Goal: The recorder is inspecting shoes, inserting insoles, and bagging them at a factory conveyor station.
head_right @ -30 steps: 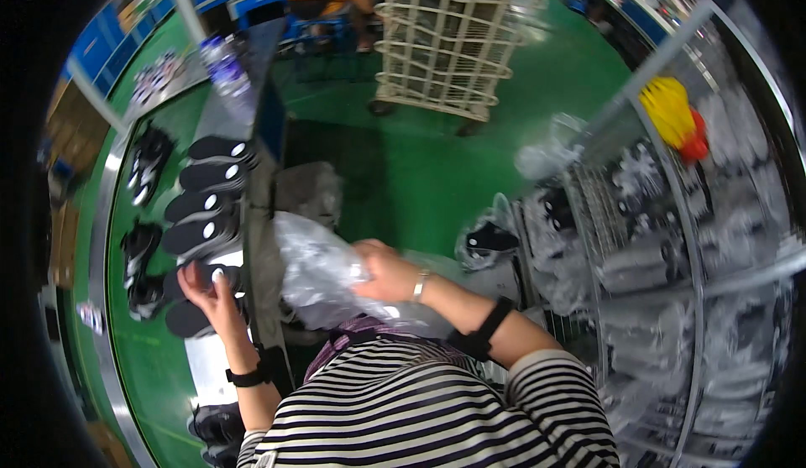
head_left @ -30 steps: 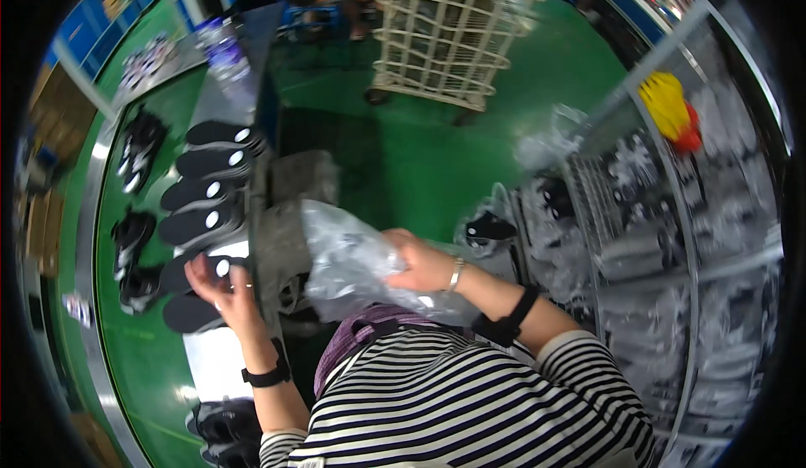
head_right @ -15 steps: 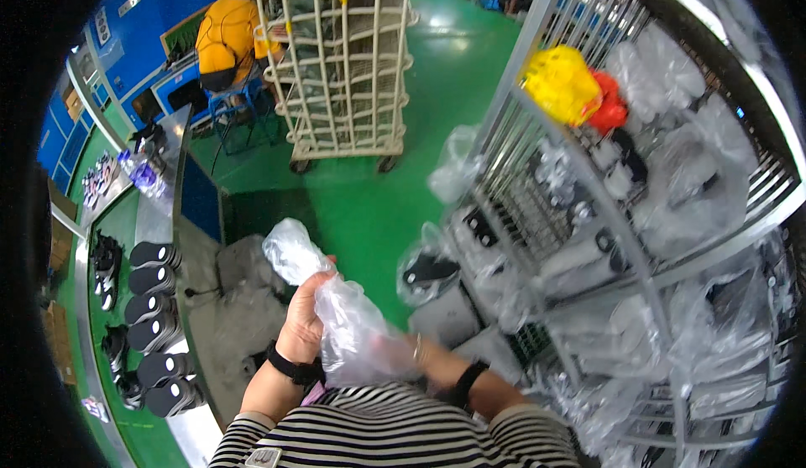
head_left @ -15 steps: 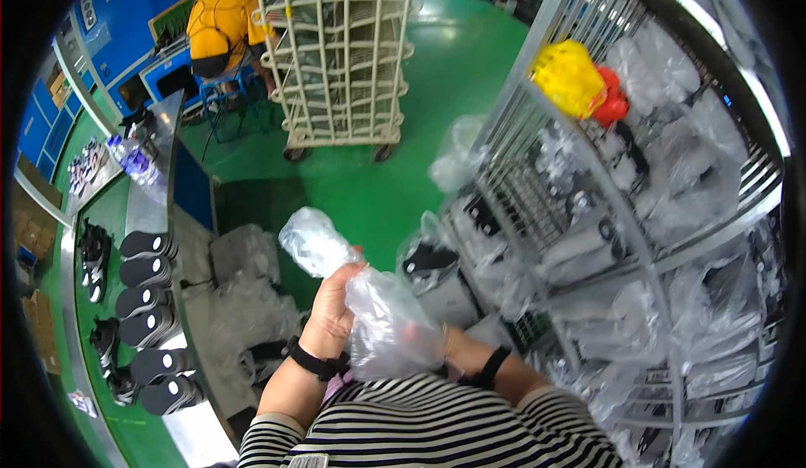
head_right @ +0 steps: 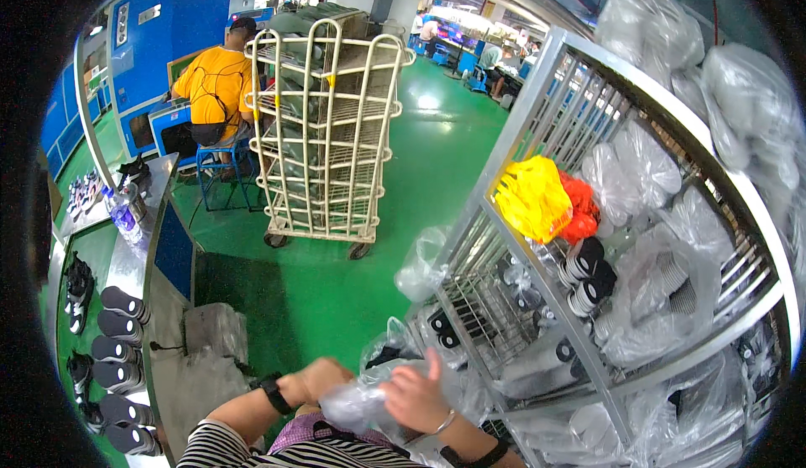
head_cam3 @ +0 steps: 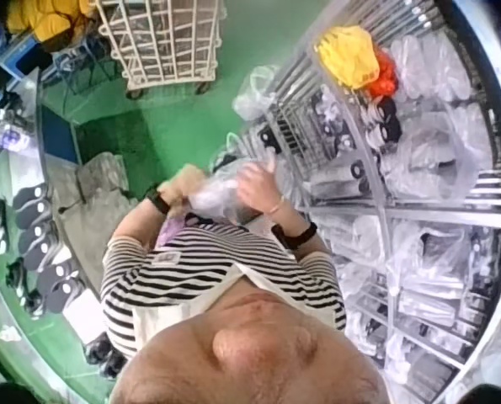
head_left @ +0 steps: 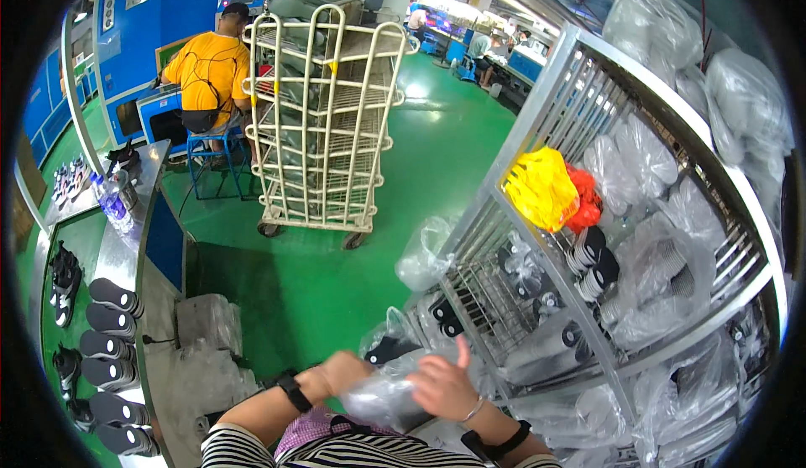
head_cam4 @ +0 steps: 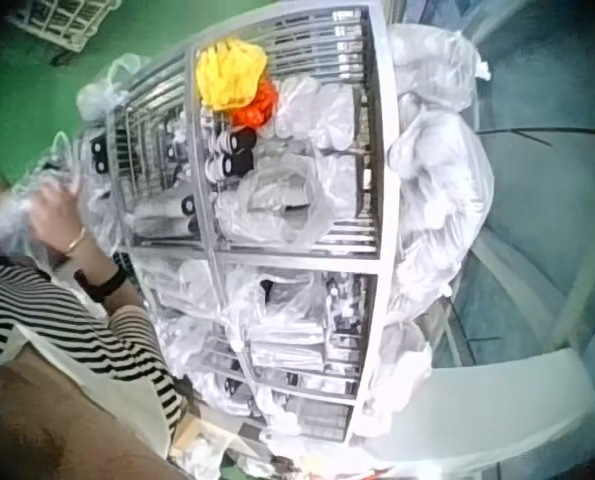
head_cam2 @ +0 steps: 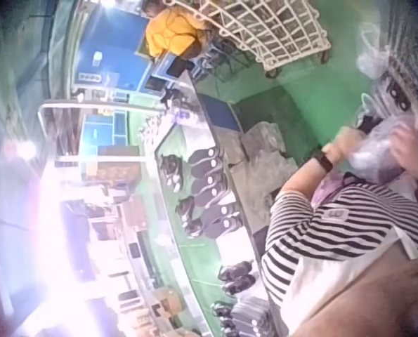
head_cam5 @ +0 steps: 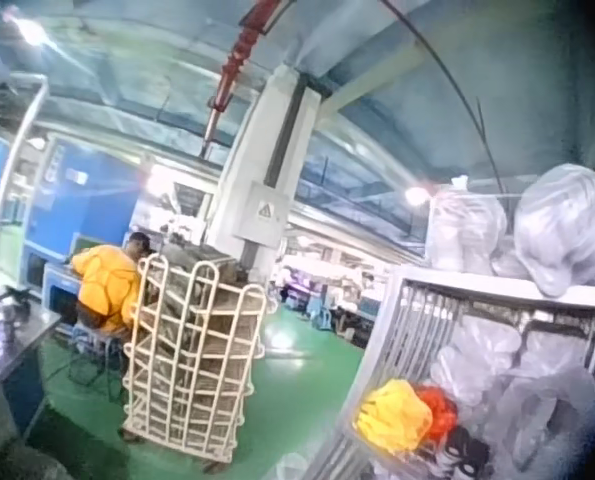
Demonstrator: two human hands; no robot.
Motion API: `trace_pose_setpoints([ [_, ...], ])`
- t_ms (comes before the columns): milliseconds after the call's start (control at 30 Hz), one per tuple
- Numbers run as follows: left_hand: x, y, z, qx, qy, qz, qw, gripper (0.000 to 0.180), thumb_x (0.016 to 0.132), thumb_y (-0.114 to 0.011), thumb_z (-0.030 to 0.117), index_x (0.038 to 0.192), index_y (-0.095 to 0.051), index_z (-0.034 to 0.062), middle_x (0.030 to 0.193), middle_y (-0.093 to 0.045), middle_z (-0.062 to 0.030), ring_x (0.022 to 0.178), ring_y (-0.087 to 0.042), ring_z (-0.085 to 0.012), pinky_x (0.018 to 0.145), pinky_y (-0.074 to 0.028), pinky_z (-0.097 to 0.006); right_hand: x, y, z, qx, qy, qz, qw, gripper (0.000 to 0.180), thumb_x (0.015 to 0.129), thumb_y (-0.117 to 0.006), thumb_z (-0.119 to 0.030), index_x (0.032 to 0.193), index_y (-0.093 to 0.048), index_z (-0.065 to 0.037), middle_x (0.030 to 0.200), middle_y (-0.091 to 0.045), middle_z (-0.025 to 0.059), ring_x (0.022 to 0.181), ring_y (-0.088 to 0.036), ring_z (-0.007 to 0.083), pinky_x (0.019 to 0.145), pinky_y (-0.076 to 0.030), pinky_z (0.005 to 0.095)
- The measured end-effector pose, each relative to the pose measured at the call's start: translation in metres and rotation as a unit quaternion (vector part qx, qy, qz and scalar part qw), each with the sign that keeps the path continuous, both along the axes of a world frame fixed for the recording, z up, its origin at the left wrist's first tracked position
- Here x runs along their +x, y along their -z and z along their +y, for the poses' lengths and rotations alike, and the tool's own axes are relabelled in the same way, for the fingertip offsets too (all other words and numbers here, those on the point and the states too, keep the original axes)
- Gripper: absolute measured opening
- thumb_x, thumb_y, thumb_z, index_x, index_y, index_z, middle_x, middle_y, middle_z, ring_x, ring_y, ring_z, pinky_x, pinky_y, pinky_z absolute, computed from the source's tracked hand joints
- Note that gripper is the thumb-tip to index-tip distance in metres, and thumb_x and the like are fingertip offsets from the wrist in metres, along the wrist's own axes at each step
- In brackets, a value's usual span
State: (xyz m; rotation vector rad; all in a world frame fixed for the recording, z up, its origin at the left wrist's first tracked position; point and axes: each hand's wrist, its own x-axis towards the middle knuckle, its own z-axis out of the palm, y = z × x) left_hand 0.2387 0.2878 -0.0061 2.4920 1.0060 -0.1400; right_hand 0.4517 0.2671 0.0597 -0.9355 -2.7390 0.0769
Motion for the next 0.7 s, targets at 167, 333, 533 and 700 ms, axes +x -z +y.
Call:
trace_pose_setpoints([
  [167,0.003,0.019,0.052,-0.224,-0.164,-0.622,0.732,0.028,0.066,-0.064,0.005,0.093,-0.059,0.0011,0.087,-0.06,-0.0124,0.082,-0.057,-0.0251,0.073,-0.045,-0.032,-0.004,0.08,0.063,-0.568,0.19,0.456,0.659,0.029,0.073,-0.058,-0.014,0.1,-0.053,-0.007,0.095,-0.057,0.0099,0.092,-0.053,0.0185,0.092,-0.033,0.0387],
  [333,-0.009,0.072,0.142,0.065,-0.422,-0.519,0.74,0.025,0.061,-0.067,0.01,0.082,-0.055,0.0035,0.088,-0.054,-0.0136,0.082,-0.05,-0.0302,0.075,-0.042,-0.035,-0.071,0.159,0.079,-0.651,0.117,0.497,0.561,0.036,0.074,-0.057,-0.017,0.108,-0.047,-0.008,0.1,-0.055,0.0101,0.088,-0.055,0.02,0.085,-0.038,0.038],
  [533,-0.056,0.048,0.199,0.031,-0.34,-0.366,0.866,0.024,0.066,-0.06,0.01,0.087,-0.051,0.0033,0.088,-0.052,-0.0163,0.083,-0.049,-0.0331,0.077,-0.042,-0.036,-0.11,0.137,0.105,-0.593,0.122,0.395,0.691,0.043,0.076,-0.056,-0.02,0.116,-0.042,-0.01,0.105,-0.054,0.0104,0.084,-0.057,0.0216,0.078,-0.044,0.0374],
  [700,-0.062,0.059,0.217,-0.061,0.028,-0.101,0.993,0.026,0.074,-0.056,0.019,0.094,-0.052,0.0021,0.091,-0.056,-0.0131,0.089,-0.054,-0.0286,0.076,-0.044,-0.039,-0.111,0.02,0.155,-0.22,0.176,-0.034,0.959,0.027,0.075,-0.052,-0.012,0.101,-0.051,-0.011,0.09,-0.057,0.0095,0.081,-0.057,0.0302,0.072,-0.045,0.0358],
])
